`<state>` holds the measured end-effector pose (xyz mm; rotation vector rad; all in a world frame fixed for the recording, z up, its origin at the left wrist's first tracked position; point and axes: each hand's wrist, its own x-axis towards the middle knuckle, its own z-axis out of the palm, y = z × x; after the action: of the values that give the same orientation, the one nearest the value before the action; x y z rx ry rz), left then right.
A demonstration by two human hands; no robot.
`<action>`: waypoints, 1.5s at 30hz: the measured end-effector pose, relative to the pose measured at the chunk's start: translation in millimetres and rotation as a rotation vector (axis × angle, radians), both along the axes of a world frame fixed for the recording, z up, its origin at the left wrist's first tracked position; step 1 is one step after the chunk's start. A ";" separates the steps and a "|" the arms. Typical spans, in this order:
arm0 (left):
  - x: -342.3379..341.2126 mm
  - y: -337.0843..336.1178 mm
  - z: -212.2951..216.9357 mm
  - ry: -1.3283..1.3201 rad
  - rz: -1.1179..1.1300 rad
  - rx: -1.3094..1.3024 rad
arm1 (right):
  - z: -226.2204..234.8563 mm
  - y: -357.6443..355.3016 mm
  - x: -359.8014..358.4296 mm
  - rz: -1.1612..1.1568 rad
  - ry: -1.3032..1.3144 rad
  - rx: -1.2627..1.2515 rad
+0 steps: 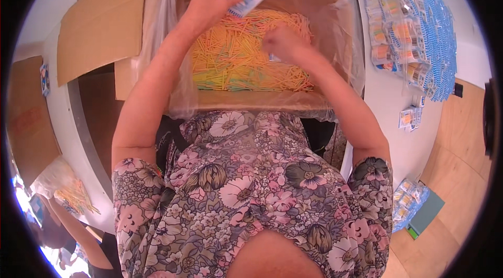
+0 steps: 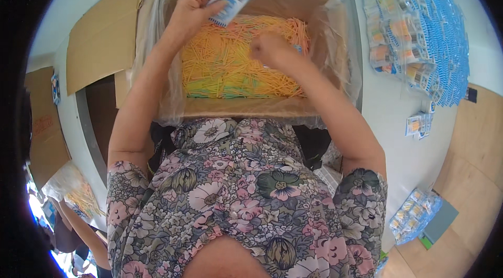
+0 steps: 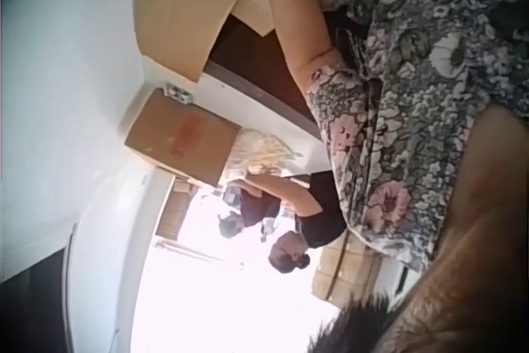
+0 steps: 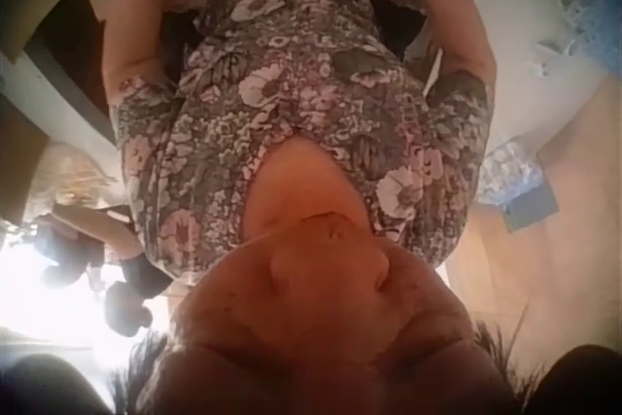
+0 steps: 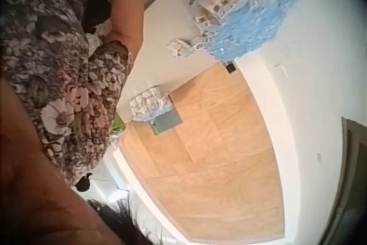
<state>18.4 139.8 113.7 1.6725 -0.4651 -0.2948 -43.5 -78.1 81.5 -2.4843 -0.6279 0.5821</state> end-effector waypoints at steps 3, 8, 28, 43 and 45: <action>-1.7 7.7 -1.5 0.135 0.169 -0.270 | -33.4 28.0 -4.0 0.092 0.037 -0.296; 2.5 5.2 0.0 0.161 0.228 -0.268 | -45.0 50.9 1.9 -0.020 0.180 -0.604; 8.3 -1.9 -2.0 0.058 0.207 -0.247 | -67.1 62.7 -8.8 -0.256 0.136 -0.628; 11.7 -0.6 -13.4 0.152 0.267 -0.319 | -38.4 47.0 1.7 -0.609 0.420 0.125; 9.3 -0.7 -9.7 0.212 0.258 -0.374 | -39.7 42.5 8.5 -0.803 0.650 0.436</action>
<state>27.7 139.1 104.0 1.3008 -0.1308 -0.1785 -35.0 -35.5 41.9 -1.7554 0.4402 0.7521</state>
